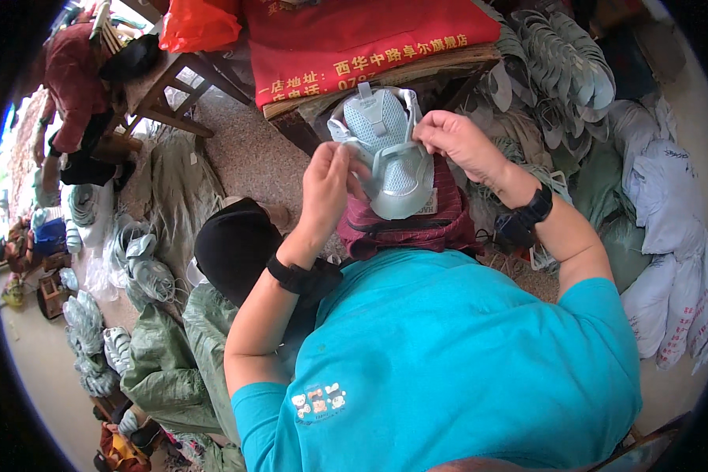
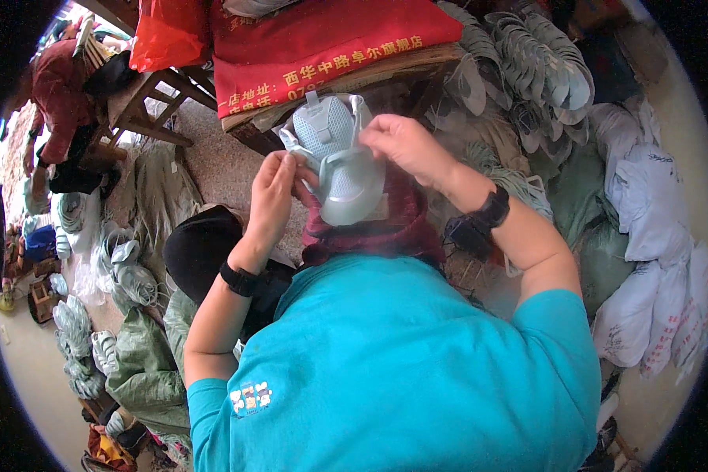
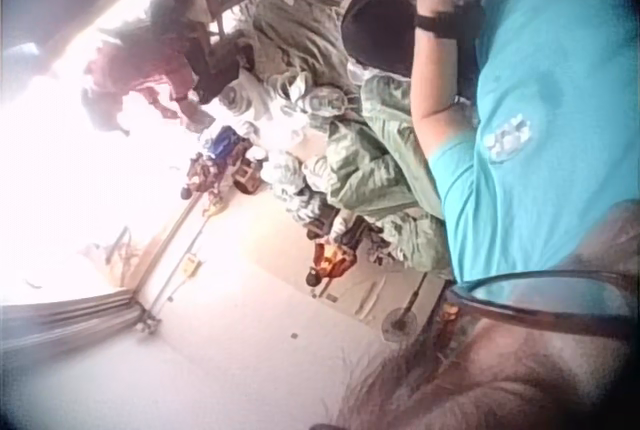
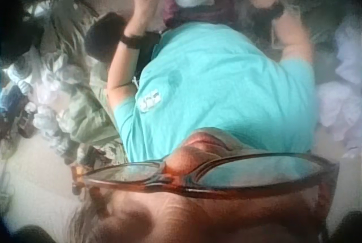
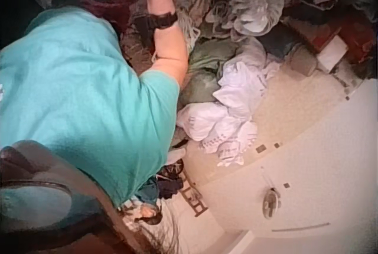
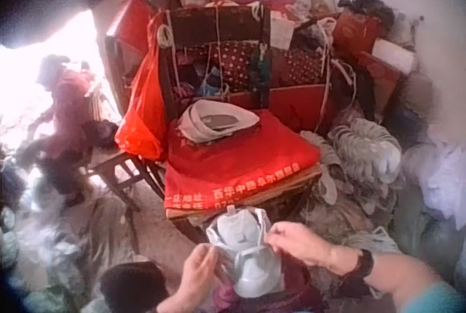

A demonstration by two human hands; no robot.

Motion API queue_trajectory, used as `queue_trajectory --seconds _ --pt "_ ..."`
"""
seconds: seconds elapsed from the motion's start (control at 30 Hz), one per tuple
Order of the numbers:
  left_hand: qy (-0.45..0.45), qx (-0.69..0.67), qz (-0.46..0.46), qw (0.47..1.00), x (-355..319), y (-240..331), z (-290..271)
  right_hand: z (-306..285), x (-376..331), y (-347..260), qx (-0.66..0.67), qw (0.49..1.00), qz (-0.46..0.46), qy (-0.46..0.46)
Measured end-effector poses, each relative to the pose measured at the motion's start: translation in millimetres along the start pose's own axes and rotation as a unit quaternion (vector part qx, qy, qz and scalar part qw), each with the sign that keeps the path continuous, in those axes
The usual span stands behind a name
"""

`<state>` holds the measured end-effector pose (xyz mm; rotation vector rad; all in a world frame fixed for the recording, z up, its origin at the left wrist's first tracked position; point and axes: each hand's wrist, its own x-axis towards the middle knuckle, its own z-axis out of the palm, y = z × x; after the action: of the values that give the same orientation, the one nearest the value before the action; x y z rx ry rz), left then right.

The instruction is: The person is sitting on the floor in a cluttered room, repeatedly threading shoelaces through the eyelets of a light-colored sneaker. They pull the laces tight and adjust the shoe's position on their lap, handling the shoe and laces by hand.

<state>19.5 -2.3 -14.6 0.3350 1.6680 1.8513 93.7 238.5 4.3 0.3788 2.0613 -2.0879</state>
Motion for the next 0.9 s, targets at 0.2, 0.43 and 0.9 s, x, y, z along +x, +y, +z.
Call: queue_trajectory --seconds 0.2,0.43,0.9 --pt "-0.023 0.107 -0.087 0.99 -9 14 -5 -1 0 2 0.011 0.997 0.035 -0.068" --pt "-0.051 0.299 -0.046 0.952 -25 44 2 -8 2 -3 -0.099 0.992 0.027 -0.078" --pt "0.025 0.255 -0.036 0.966 -13 14 -3 7 8 -45 -0.496 0.861 -0.115 0.003"
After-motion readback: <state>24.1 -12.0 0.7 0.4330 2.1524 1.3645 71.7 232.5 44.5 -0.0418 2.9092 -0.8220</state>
